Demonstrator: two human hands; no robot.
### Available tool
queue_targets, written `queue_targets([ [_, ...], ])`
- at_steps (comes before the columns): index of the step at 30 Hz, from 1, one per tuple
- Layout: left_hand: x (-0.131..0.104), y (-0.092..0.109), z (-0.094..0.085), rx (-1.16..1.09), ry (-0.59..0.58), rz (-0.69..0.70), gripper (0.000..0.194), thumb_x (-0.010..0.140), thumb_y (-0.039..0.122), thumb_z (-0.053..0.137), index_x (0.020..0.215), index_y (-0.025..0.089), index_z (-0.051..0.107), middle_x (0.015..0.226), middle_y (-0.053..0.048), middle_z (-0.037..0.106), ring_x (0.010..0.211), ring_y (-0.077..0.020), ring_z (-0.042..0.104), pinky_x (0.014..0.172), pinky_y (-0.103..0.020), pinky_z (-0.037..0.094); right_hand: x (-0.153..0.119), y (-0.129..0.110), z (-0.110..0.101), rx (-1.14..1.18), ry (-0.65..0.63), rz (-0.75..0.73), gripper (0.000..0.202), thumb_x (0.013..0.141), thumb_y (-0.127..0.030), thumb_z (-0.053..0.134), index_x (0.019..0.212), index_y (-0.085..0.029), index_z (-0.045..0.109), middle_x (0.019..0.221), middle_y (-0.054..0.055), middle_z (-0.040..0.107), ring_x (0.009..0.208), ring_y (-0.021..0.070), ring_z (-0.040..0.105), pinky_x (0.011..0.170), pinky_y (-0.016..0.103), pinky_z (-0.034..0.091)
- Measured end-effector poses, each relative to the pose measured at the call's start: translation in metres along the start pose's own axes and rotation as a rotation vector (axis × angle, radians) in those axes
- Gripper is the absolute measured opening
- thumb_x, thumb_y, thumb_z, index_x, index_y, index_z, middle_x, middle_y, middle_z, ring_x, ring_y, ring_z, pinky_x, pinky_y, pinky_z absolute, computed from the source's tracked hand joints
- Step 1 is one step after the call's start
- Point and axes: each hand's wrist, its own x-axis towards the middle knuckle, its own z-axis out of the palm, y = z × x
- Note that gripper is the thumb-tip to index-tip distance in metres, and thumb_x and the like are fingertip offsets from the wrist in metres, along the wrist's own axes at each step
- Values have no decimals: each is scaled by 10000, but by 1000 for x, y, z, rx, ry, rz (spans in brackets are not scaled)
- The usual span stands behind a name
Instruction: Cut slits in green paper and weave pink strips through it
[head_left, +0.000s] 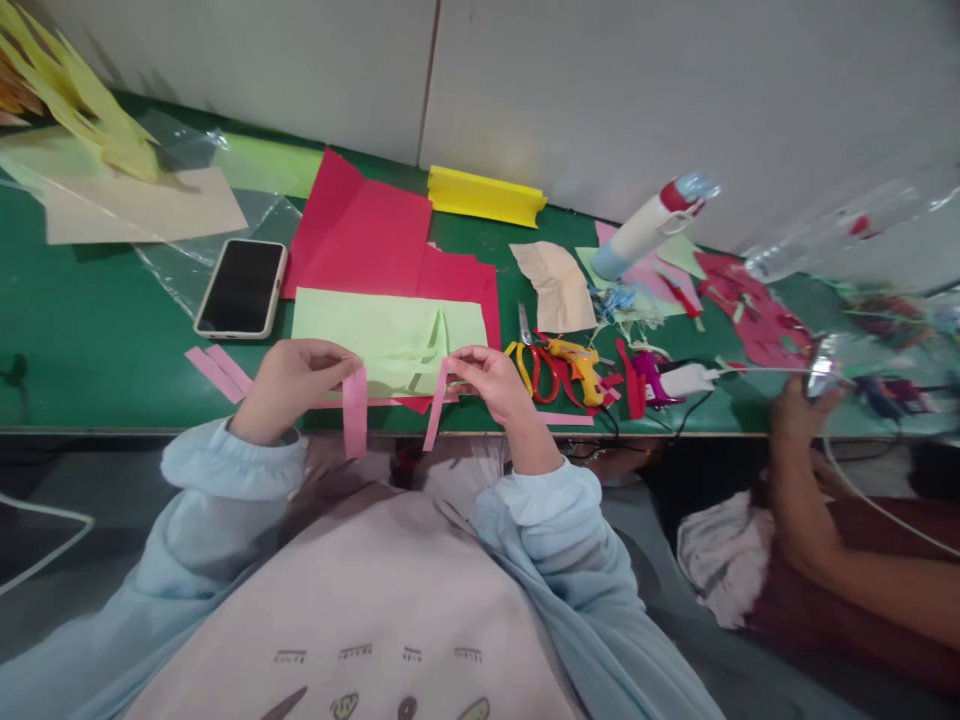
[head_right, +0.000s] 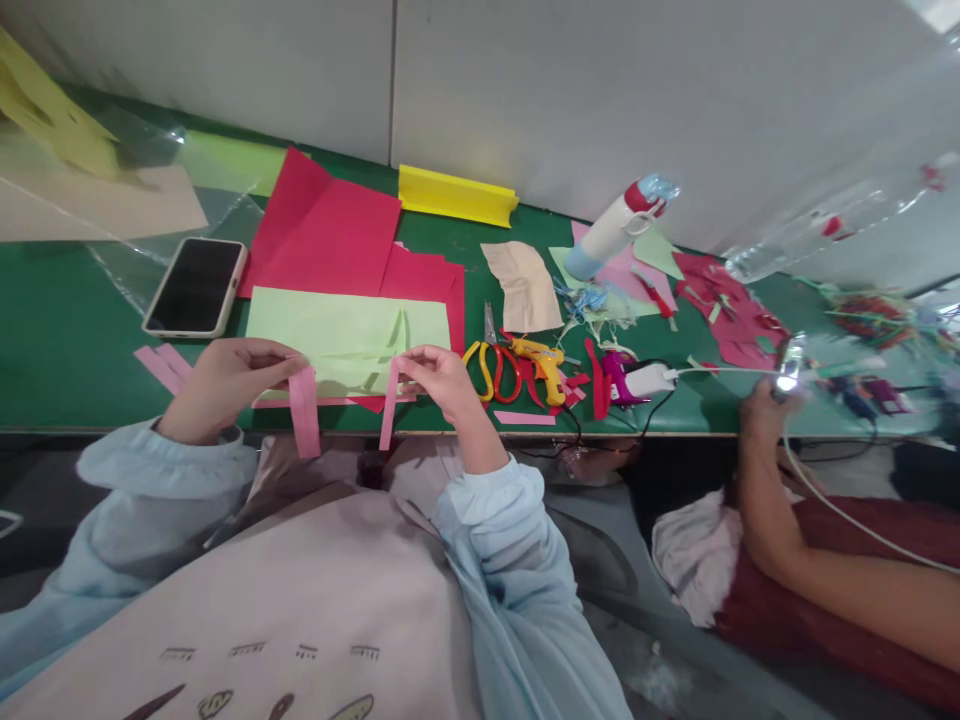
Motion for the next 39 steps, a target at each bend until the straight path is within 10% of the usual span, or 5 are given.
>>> queue_targets([
  [13,-5,14,3,143,114,89,280,742,446,648,787,183,733,777,-52,751,779,-218,691,686,-286,513,1,-32,8,-484,126,-413,174,685,-383,755,737,-218,736,981,49,700,951,203,614,693,300,421],
  [39,-13,30,27,201,158,171,246,739,429,632,786,219,752,757,-13,749,743,-205,696,699,-287,541,9,-30,37,-711,218,-507,166,661,-430,833,740,-289,795,1052,52,670,1101,278,577,976,458,443],
])
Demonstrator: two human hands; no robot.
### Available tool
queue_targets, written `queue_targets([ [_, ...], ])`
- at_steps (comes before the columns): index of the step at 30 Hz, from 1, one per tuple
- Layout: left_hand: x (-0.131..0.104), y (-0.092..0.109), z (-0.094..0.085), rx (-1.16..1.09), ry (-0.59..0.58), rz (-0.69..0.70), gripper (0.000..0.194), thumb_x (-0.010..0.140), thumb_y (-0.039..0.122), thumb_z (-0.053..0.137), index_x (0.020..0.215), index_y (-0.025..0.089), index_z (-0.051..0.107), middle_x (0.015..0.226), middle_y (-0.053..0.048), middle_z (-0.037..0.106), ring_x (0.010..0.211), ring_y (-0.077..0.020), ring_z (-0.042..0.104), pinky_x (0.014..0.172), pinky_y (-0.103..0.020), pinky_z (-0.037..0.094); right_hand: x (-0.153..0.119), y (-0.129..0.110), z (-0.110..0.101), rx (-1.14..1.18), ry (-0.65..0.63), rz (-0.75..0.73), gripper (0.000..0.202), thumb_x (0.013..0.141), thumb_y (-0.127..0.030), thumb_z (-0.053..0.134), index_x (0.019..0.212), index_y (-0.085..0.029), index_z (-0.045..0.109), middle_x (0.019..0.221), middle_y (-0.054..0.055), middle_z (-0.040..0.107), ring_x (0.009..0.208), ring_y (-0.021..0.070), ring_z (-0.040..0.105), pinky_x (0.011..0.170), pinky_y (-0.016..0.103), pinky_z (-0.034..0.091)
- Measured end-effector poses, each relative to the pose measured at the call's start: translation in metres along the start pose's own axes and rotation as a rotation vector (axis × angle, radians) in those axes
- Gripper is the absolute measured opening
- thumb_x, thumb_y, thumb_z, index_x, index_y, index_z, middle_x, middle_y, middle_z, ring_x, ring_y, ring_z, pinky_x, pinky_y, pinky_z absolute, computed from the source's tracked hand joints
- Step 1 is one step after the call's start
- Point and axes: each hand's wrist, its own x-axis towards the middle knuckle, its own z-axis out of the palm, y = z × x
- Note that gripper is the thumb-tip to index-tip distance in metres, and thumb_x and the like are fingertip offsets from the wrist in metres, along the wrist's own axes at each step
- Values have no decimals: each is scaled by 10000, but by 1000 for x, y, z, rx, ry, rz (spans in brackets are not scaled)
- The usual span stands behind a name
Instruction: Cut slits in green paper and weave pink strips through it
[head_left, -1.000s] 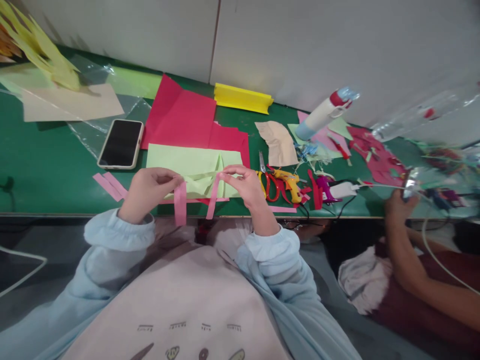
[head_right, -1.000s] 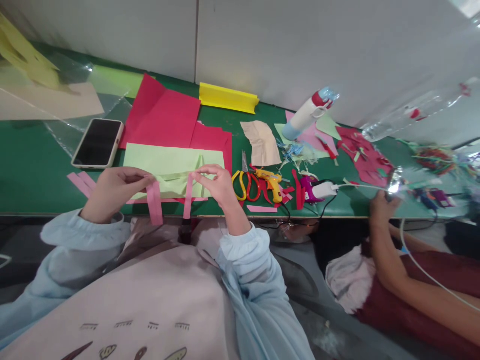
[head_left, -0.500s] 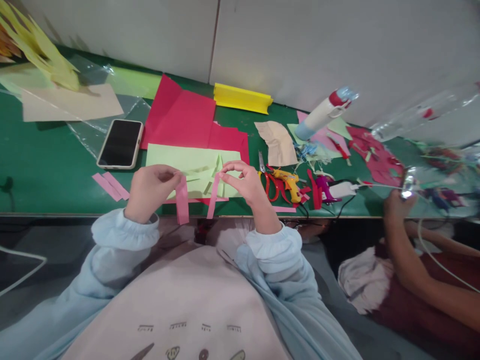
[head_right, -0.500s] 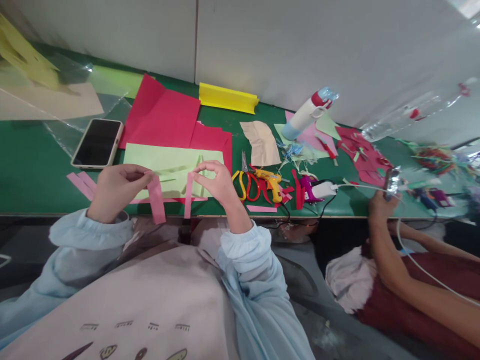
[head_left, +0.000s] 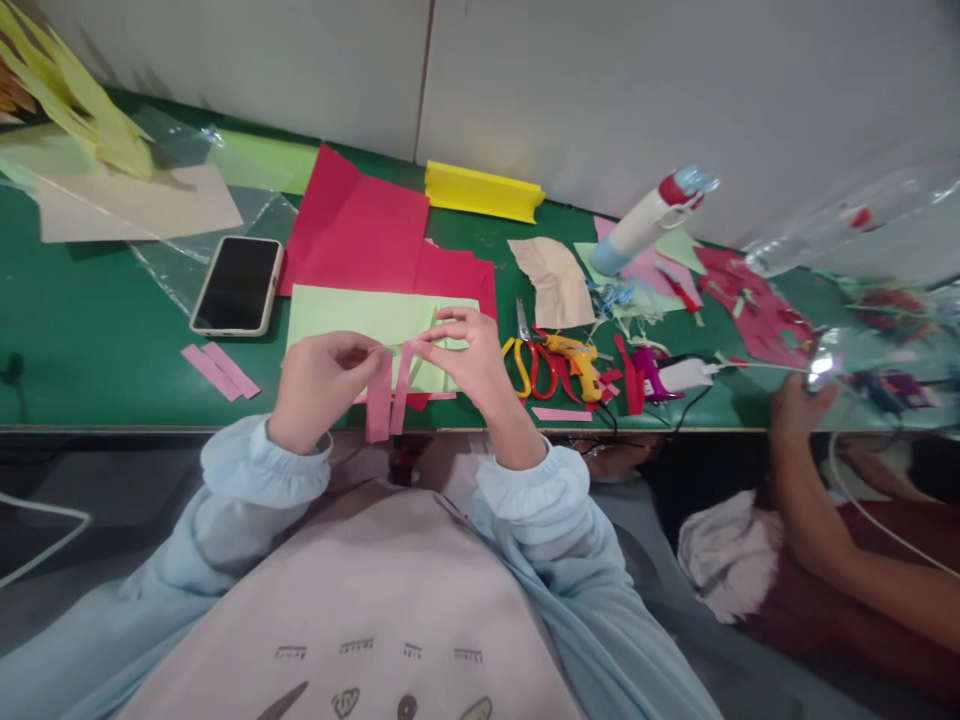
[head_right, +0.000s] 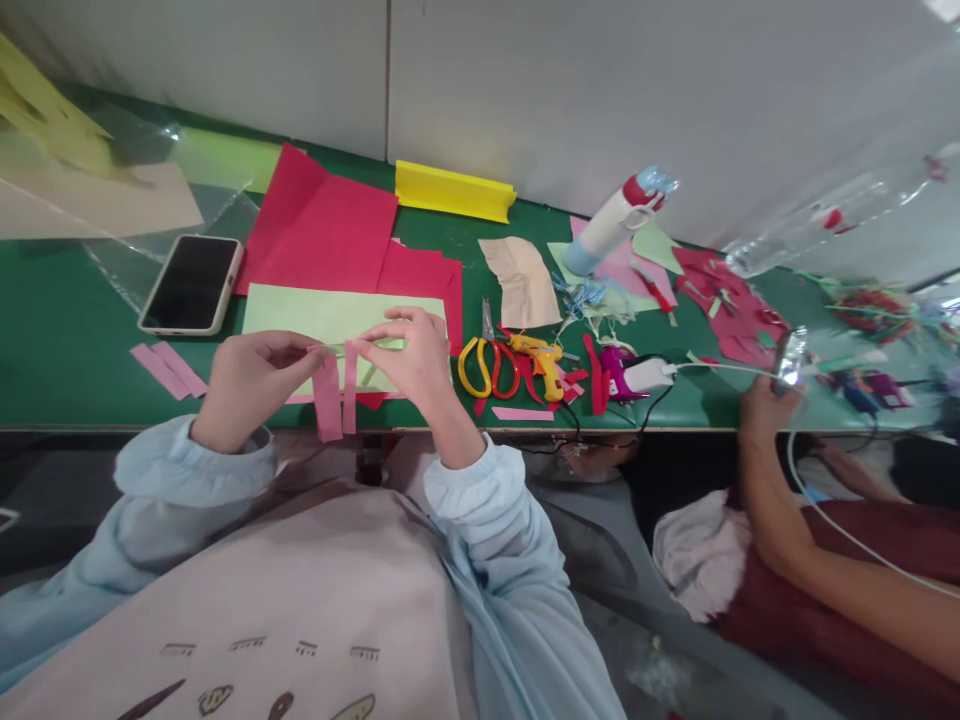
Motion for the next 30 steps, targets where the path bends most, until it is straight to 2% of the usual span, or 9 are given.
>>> queue_targets([
  [6,0,4,1,-62,-23,-21,264,729,441,634,774,203,739,747,-15,742,735,-197,692,700,-285,558,-1,-5,-2,-40,-48,-27,238,680,-508,807,728,-276,789,1089,58,668,1137,293,562,1002,478,428],
  [10,-1,1,2,-87,-42,12,242,744,432,637,773,210,731,773,-17,748,750,-196,695,697,-286,553,1,-6,-5,-33,-104,-37,244,687,-510,801,720,-268,783,1088,56,672,1128,289,571,1012,482,414],
  [13,-1,1,2,-89,-48,38,235,751,430,634,764,216,729,789,-15,752,759,-195,693,697,-288,545,2,-8,-7,-44,-157,-38,205,701,-469,802,726,-266,783,1096,53,668,1136,290,568,1014,488,405],
  [18,-2,3,0,-98,-48,44,238,752,430,638,765,208,725,777,-17,749,740,-184,680,682,-277,523,2,-14,-8,-64,-165,-12,103,708,-348,807,731,-251,780,1111,52,669,1162,289,560,1029,481,393],
  [26,-1,3,1,-136,-59,61,220,746,405,640,735,198,714,758,-22,740,712,-179,664,667,-283,504,0,-21,-10,-114,-187,4,104,717,-339,771,730,-238,750,1112,39,686,1160,279,568,1037,467,389],
  [30,-1,4,1,-162,-81,56,217,728,406,645,715,199,706,736,-23,729,711,-187,660,654,-284,507,-2,-27,-12,-143,-195,-29,109,714,-307,767,804,-247,752,1070,36,692,1141,277,570,1023,462,396],
])
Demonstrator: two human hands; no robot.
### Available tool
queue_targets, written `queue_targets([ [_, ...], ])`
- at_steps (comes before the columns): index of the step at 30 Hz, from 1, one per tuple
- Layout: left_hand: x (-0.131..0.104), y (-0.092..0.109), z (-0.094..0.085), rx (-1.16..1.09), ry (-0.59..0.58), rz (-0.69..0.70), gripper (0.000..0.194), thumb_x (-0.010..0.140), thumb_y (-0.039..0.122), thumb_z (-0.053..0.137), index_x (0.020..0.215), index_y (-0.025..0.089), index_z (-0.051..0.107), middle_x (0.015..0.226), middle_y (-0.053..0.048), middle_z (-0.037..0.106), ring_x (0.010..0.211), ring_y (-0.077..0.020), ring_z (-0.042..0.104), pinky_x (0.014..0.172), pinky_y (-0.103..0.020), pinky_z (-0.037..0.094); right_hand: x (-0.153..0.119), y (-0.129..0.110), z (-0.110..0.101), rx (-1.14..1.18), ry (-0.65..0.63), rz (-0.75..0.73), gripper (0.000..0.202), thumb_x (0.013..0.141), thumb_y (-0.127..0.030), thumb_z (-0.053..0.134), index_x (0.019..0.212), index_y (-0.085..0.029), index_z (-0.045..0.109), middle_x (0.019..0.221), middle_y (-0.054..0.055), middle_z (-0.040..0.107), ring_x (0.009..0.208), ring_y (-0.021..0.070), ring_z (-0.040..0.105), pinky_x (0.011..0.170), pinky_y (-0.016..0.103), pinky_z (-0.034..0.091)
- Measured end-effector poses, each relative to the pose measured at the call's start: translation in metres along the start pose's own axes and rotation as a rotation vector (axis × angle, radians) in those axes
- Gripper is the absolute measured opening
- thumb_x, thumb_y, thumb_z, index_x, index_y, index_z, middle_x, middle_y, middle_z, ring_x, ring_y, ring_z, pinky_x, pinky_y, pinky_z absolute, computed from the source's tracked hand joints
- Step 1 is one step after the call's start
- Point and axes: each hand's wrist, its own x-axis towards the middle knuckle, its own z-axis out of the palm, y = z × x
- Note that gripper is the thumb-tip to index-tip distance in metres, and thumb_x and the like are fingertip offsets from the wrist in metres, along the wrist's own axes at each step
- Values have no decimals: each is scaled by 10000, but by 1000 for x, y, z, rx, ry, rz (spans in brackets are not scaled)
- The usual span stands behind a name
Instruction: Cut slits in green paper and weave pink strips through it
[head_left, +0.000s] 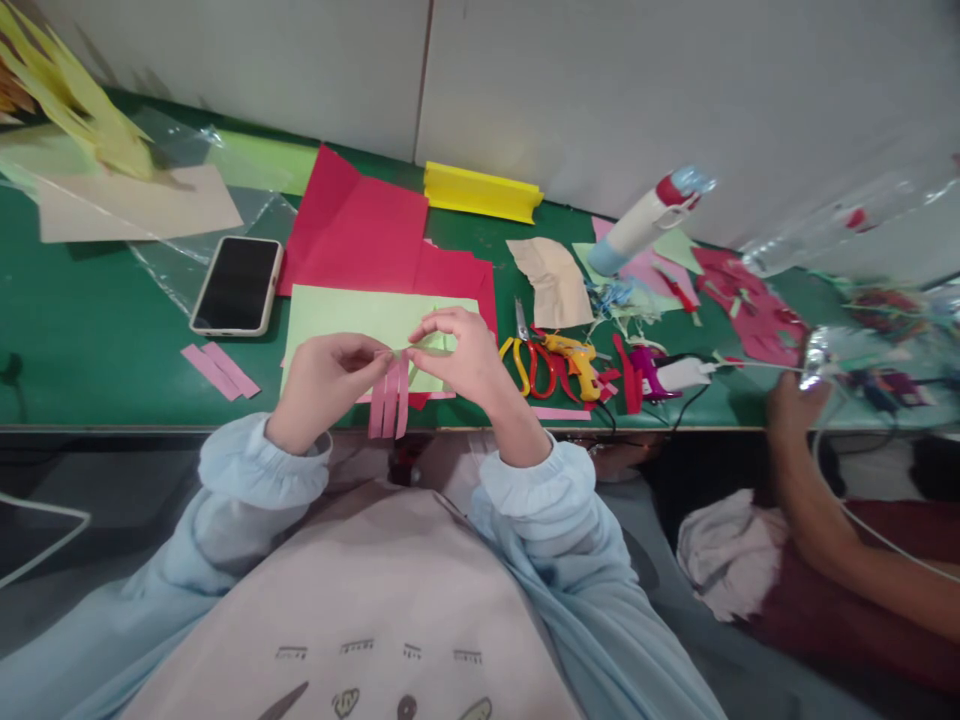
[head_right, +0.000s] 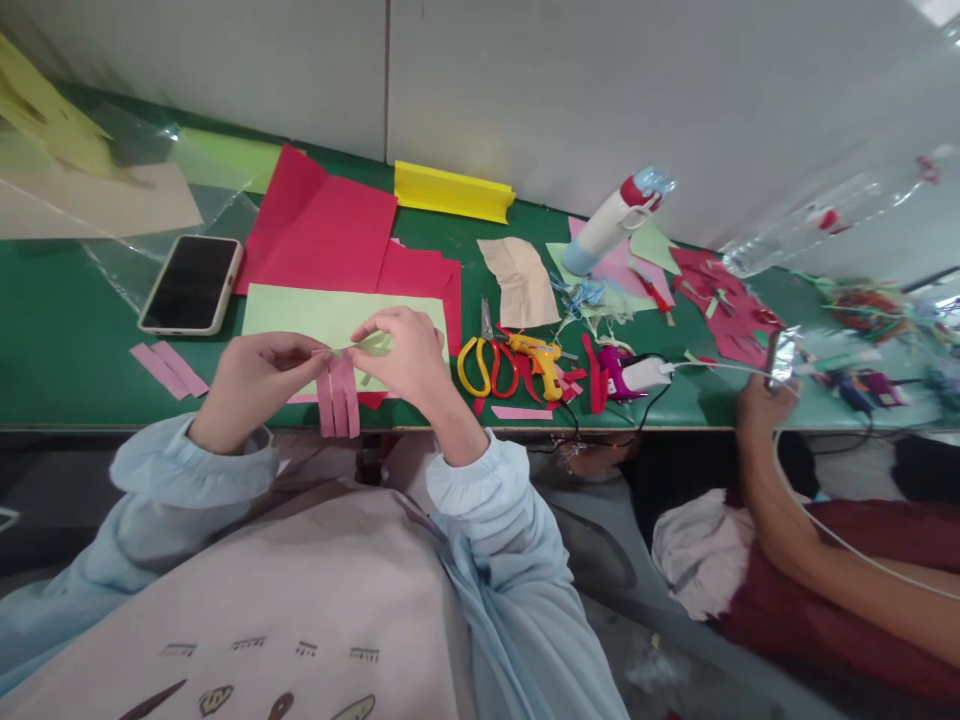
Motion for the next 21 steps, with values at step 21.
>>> queue_targets([
  [21,8,-5,-1,-284,-154,-173,343,652,372,792,919,161,744,775,-45,745,730,-190,679,671,-281,532,31,0,-21,279,-518,84,122,671,-235,689,711,-131,738,668,19,705,646,121,608,642,235,456],
])
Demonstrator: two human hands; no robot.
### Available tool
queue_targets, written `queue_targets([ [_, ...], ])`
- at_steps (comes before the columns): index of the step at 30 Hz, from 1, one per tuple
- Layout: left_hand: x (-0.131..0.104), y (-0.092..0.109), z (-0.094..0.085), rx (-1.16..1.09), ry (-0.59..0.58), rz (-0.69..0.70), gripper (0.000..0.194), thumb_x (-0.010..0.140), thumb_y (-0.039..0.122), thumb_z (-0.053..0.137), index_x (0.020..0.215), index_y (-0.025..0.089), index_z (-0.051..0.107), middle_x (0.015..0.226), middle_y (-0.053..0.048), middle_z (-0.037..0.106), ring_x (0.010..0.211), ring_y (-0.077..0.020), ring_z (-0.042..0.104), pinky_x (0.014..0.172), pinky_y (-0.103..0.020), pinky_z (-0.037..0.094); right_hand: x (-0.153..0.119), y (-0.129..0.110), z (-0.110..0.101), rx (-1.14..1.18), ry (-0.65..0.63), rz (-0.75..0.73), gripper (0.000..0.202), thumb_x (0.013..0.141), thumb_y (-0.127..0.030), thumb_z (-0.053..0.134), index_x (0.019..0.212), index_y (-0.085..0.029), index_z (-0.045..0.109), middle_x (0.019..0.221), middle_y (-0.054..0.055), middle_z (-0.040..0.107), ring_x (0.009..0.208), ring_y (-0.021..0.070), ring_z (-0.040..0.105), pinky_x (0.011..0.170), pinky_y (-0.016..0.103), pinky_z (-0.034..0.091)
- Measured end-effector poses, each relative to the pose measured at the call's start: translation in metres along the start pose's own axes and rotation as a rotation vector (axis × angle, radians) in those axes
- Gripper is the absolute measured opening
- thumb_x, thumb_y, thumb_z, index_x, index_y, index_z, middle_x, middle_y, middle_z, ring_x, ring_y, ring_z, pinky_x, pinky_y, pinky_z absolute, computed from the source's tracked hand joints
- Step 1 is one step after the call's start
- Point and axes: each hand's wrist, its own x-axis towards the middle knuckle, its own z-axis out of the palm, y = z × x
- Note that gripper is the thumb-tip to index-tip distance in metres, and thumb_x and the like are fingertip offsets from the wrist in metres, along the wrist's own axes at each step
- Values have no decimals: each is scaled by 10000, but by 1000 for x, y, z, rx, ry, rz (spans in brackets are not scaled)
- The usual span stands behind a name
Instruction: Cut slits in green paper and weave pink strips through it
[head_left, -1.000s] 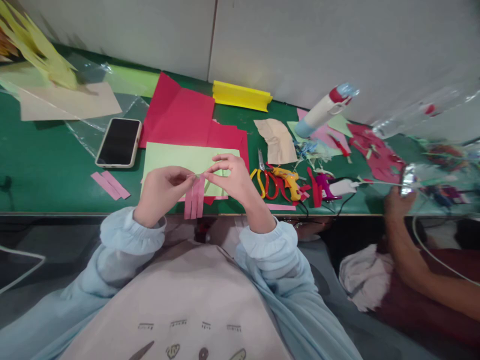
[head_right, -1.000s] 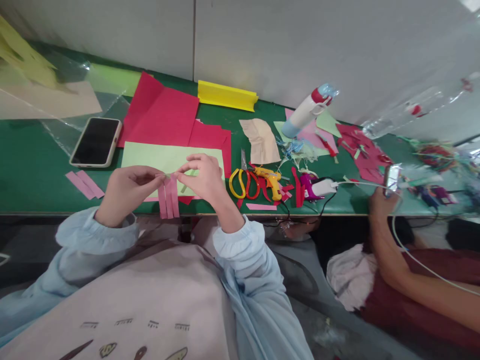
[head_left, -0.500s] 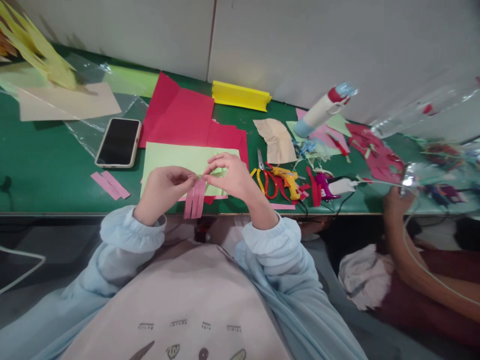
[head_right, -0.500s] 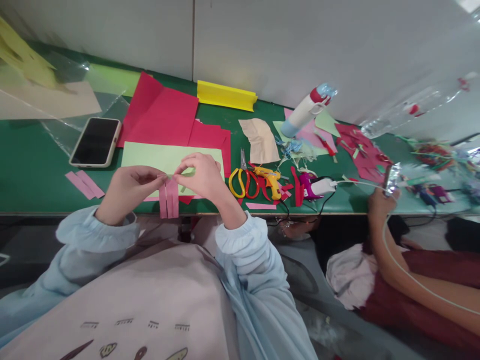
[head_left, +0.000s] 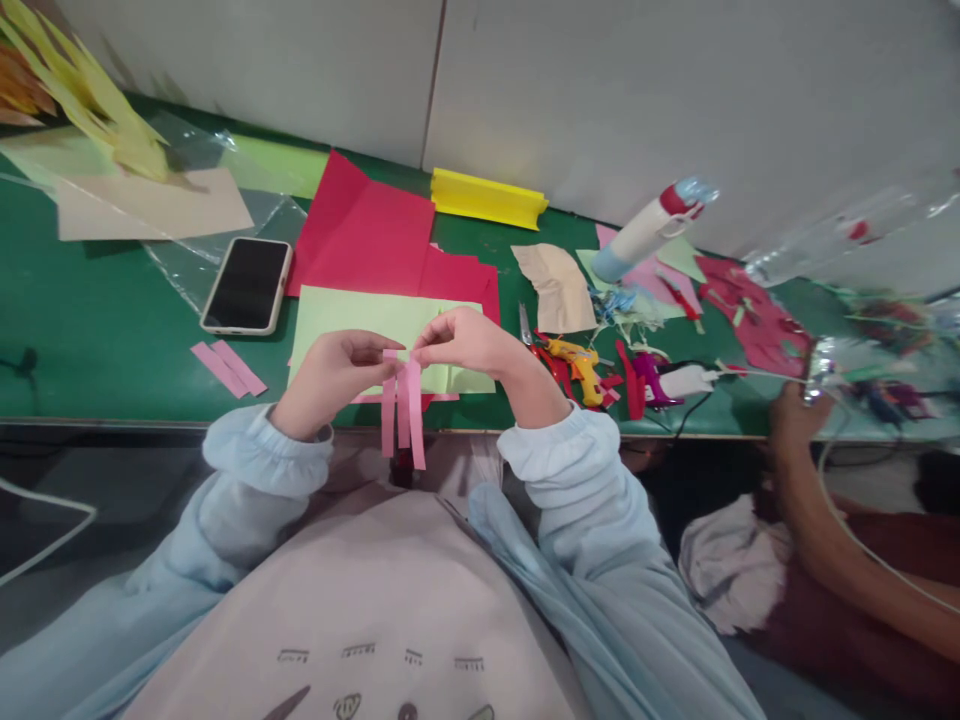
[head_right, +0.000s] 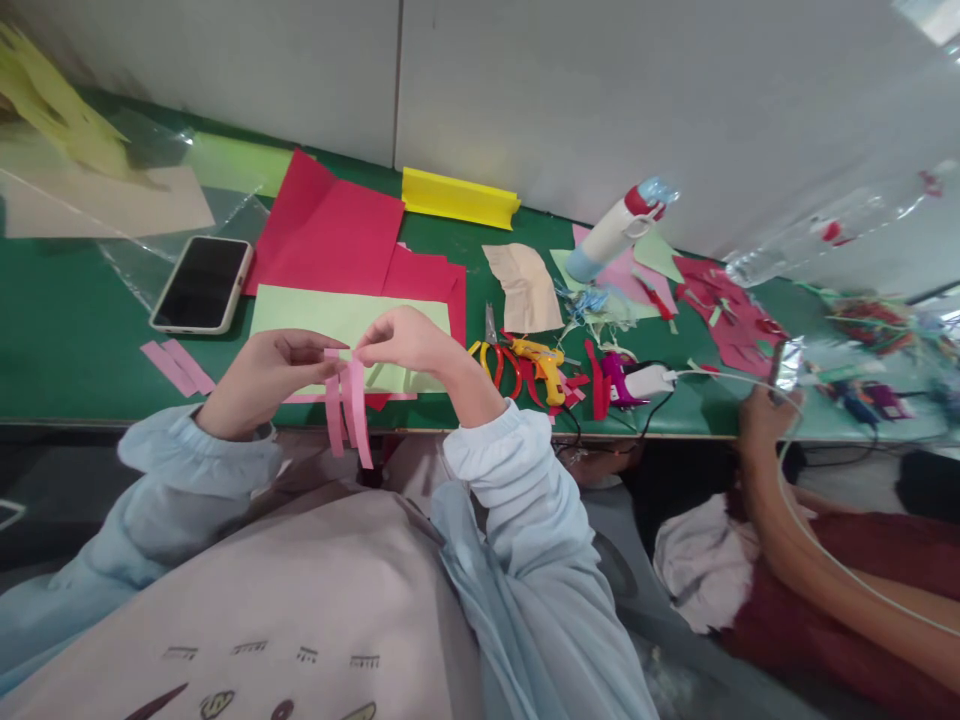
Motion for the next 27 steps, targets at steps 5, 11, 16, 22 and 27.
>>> queue_targets([
  [5,2,-4,-5,-43,-60,-30,374,682,416,785,952,161,739,816,-61,759,775,-202,697,694,-283,545,8,2,-2,-38,-37,2,116,670,-232,681,702,-142,747,681,17,714,660,118,608,650,229,454],
  [11,4,0,-11,84,-83,-35,327,693,461,761,822,161,764,759,-55,749,724,-181,678,663,-258,541,16,0,-1,-96,-124,4,135,664,-215,663,718,-143,763,682,19,722,671,128,621,645,236,450],
  [16,8,0,-12,94,-45,-63,312,643,439,773,774,156,764,694,-49,724,677,-188,671,646,-285,561,16,-7,-6,-150,-166,10,140,673,-230,683,746,-154,774,710,17,738,712,136,643,677,238,453],
  [22,11,-4,-15,98,23,-55,316,615,435,785,750,150,768,693,-67,726,662,-201,670,631,-297,553,13,-6,-21,-184,-188,25,119,696,-250,695,737,-168,771,716,17,749,738,142,659,712,240,457],
  [27,10,-3,-19,112,62,-47,310,621,436,794,731,148,759,682,-65,723,639,-182,650,598,-269,516,11,0,-31,-237,-172,17,183,721,-336,702,709,-165,767,732,28,753,747,150,656,709,250,446],
])
